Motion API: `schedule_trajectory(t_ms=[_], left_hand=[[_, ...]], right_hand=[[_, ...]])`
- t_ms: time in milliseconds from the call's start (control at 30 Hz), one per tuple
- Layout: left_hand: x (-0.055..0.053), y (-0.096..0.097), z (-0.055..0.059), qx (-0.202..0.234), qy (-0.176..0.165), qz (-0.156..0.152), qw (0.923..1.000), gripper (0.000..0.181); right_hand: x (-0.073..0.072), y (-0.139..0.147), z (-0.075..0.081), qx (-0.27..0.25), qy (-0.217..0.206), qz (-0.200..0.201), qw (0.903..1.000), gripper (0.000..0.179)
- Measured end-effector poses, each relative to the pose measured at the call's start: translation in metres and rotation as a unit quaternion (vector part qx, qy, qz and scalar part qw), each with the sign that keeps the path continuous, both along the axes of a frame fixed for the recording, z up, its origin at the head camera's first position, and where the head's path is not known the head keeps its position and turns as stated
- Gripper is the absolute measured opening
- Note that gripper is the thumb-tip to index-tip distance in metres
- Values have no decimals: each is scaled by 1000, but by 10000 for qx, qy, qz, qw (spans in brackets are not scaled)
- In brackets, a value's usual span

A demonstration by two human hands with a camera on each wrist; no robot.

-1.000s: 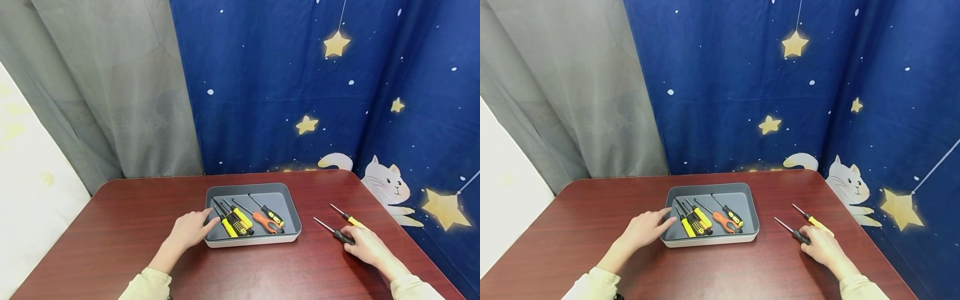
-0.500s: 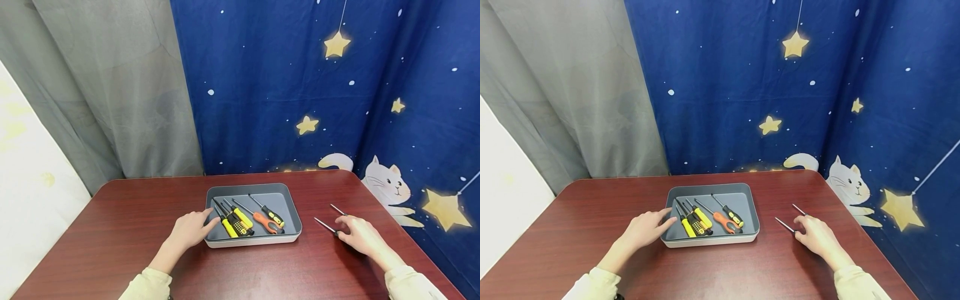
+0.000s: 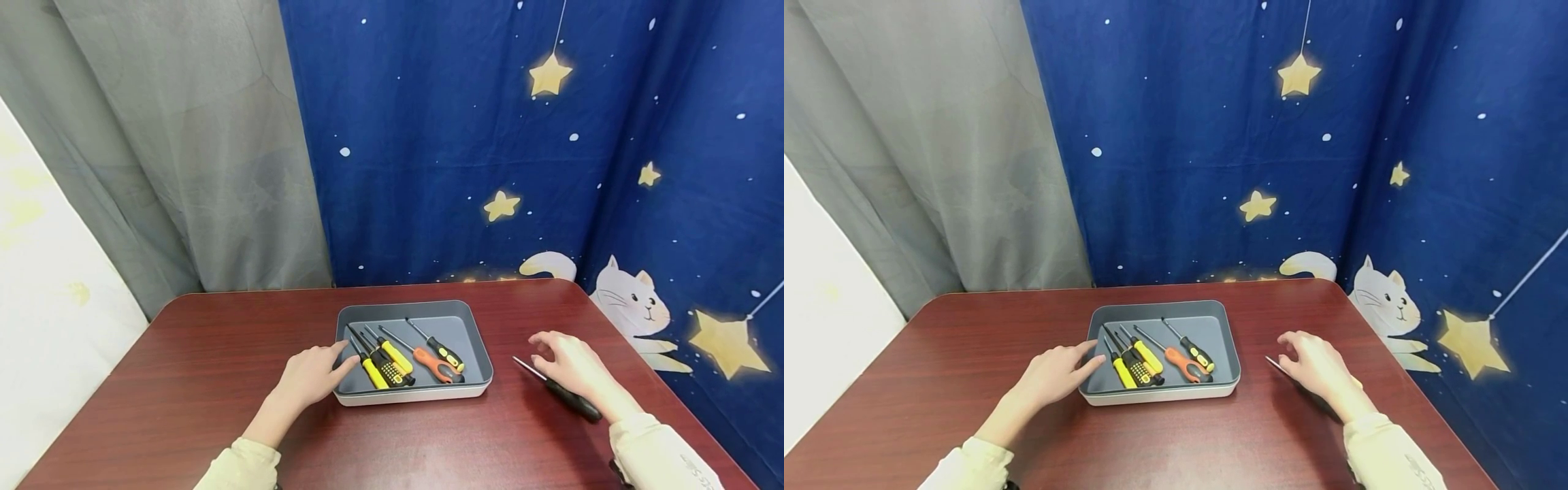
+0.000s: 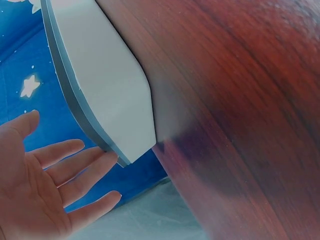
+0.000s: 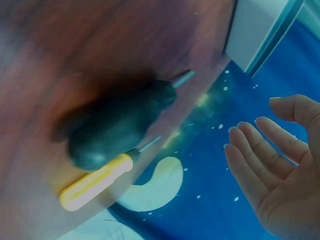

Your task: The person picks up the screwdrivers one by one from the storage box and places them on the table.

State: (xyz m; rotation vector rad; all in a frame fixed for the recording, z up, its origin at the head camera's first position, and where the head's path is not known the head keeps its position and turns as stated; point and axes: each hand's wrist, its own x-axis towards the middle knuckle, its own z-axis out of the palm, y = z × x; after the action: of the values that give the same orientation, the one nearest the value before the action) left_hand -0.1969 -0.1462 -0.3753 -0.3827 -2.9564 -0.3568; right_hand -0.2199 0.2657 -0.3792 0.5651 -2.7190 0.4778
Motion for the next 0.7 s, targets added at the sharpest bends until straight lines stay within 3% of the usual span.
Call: schedule_trajectory(t_ms=[700], left_hand=[[-1, -1, -1, 36, -10, 47, 10000, 49]], right_hand=[[-15, -51, 13, -227, 117, 403, 9989, 19]])
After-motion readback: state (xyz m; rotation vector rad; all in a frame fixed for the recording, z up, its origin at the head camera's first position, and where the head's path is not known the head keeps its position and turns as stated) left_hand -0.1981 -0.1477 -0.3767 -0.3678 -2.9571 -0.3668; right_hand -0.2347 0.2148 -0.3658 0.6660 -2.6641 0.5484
